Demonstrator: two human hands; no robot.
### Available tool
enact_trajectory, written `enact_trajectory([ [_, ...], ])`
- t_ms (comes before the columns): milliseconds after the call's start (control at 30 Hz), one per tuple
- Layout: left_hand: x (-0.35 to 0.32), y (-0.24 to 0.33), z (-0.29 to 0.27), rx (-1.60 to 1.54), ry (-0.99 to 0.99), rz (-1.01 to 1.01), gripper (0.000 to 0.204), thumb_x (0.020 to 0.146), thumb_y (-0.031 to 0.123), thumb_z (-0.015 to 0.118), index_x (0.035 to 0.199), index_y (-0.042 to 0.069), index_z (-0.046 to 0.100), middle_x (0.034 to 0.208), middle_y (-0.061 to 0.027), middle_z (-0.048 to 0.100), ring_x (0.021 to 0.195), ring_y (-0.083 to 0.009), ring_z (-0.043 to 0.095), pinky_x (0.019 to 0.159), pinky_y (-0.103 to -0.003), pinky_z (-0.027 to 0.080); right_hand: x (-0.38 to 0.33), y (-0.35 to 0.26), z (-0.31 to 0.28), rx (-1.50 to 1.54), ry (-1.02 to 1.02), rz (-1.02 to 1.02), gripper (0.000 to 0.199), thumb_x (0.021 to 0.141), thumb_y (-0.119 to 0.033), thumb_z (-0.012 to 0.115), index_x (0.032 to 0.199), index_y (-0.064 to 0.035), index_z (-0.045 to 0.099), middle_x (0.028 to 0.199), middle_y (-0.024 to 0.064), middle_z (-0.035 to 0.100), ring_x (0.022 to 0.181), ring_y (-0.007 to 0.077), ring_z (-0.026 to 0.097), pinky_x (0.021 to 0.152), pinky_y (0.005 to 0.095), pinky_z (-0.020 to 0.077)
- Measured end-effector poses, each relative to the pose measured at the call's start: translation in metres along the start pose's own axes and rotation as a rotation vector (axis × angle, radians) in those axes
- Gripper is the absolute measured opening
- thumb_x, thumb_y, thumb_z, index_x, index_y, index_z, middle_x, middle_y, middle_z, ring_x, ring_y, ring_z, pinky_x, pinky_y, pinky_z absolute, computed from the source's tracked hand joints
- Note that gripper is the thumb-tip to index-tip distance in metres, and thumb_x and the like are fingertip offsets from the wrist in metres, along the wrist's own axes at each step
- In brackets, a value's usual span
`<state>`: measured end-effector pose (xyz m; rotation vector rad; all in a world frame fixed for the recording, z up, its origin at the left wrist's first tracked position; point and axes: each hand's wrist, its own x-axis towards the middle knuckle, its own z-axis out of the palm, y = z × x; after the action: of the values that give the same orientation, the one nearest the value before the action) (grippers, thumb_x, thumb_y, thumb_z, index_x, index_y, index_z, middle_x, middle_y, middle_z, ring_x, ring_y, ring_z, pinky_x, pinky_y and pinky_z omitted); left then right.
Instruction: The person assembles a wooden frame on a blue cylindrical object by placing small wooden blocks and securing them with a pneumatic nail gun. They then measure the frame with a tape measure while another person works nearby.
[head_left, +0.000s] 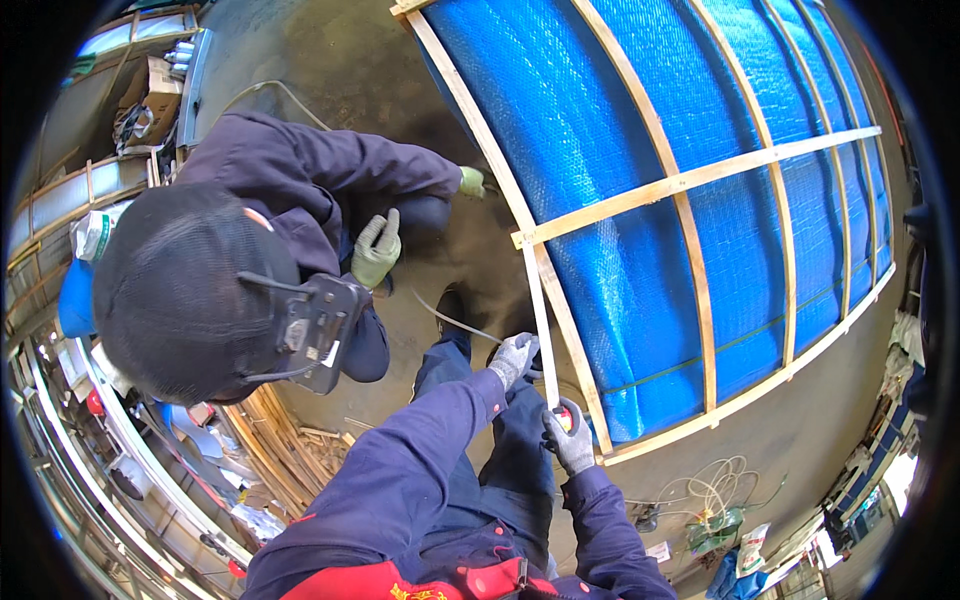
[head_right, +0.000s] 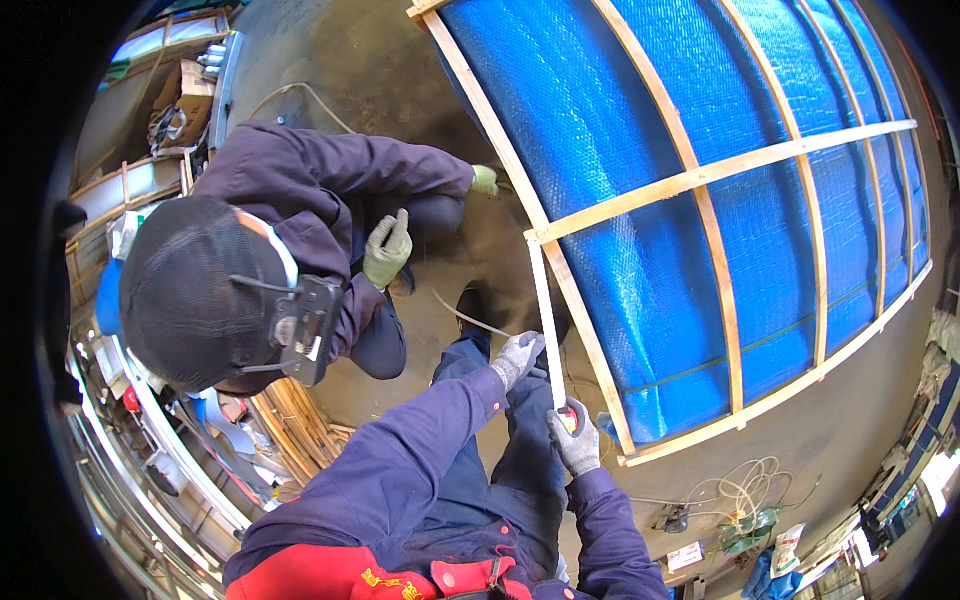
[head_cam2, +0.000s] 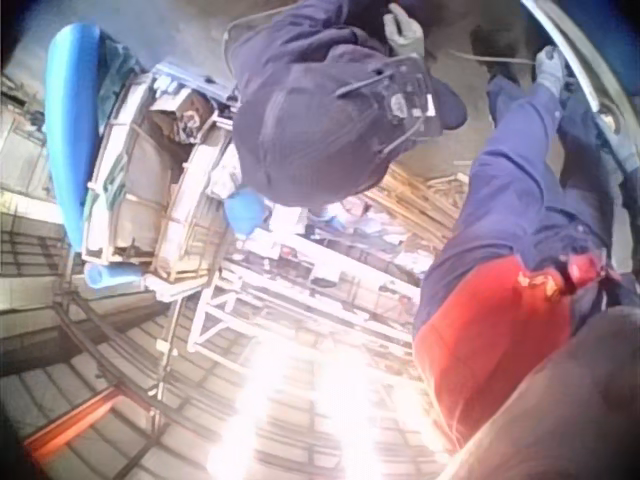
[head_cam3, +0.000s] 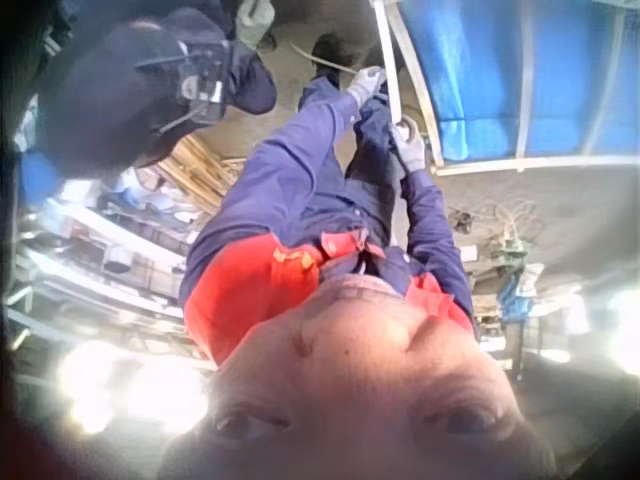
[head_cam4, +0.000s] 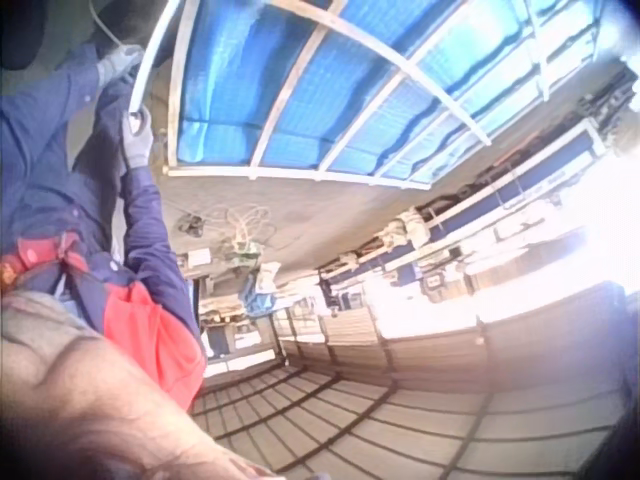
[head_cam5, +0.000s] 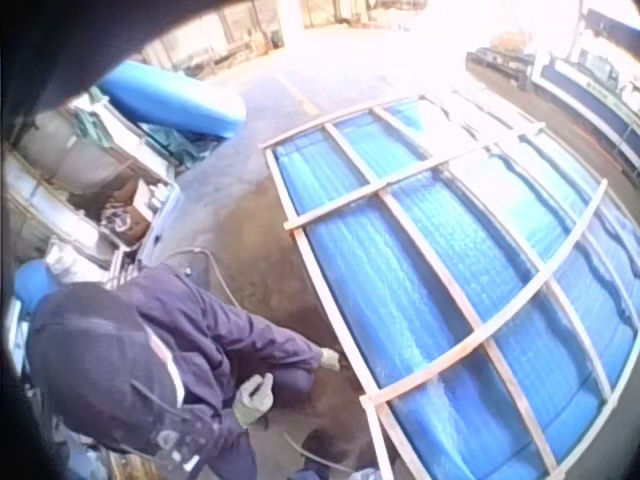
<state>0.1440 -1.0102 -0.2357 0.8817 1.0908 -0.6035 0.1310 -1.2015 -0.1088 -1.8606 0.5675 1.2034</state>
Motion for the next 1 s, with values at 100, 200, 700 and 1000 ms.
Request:
enact_trajectory([
  [100, -0.023, 0.006, 0.011, -0.091, -0.059, -0.168, 0.029, 0.103, 0.035, 0.062, 0.117, 0.009, 0.066, 0.094, -0.0085, 0.071, 0.072, -0.018, 0.07, 0.058, -0.036, 0.062, -0.021, -0.004, -0.01, 0.104, -0.011, 0.103, 0.06, 0.088, -0.04, 0.082, 0.132, -0.0059, 0.059, 0.092, 0.0076, 0.069, 0.067, 0.0129, 0.067, 0.057, 0.0299, 0.0538],
  [200, -0.051, -0.017, 0.013, 0.148, -0.107, -0.174, 0.033, 0.1, 0.034, 0.068, 0.119, 0.007, 0.065, 0.098, -0.0098, 0.071, 0.073, -0.0207, 0.072, 0.061, -0.037, 0.063, -0.034, 0.007, -0.017, -0.002, -0.056, 0.082, 0.06, 0.088, -0.04, 0.082, 0.131, -0.006, 0.058, 0.09, 0.0069, 0.068, 0.063, 0.0118, 0.065, 0.055, 0.029, 0.0531],
  [700, -0.159, -0.206, -0.123, -0.671, 0.388, -0.358, 0.014, 0.101, 0.019, 0.061, 0.103, 0.005, 0.062, 0.076, -0.0085, 0.063, 0.055, -0.0169, 0.061, 0.047, -0.031, 0.057, -0.096, -0.016, -0.047, -0.801, -0.751, 0.072, 0.062, 0.085, -0.04, 0.081, 0.135, -0.0077, 0.063, 0.092, 0.0054, 0.071, 0.074, 0.0124, 0.065, 0.066, 0.0285, 0.0531],
  [1000, -0.173, -0.331, -0.337, -0.376, 0.437, -0.236, 0.047, 0.104, 0.043, 0.05, 0.082, 0.006, 0.069, 0.065, -0.0101, 0.069, 0.046, -0.0212, 0.06, 0.043, -0.037, 0.049, -0.235, -0.013, 0.039, -1.11, -0.708, -0.071, 0.067, 0.081, -0.054, 0.078, 0.131, -0.0113, 0.065, 0.101, 0.016, 0.075, 0.096, 0.0313, 0.073, 0.086, 0.0401, 0.0557],
])
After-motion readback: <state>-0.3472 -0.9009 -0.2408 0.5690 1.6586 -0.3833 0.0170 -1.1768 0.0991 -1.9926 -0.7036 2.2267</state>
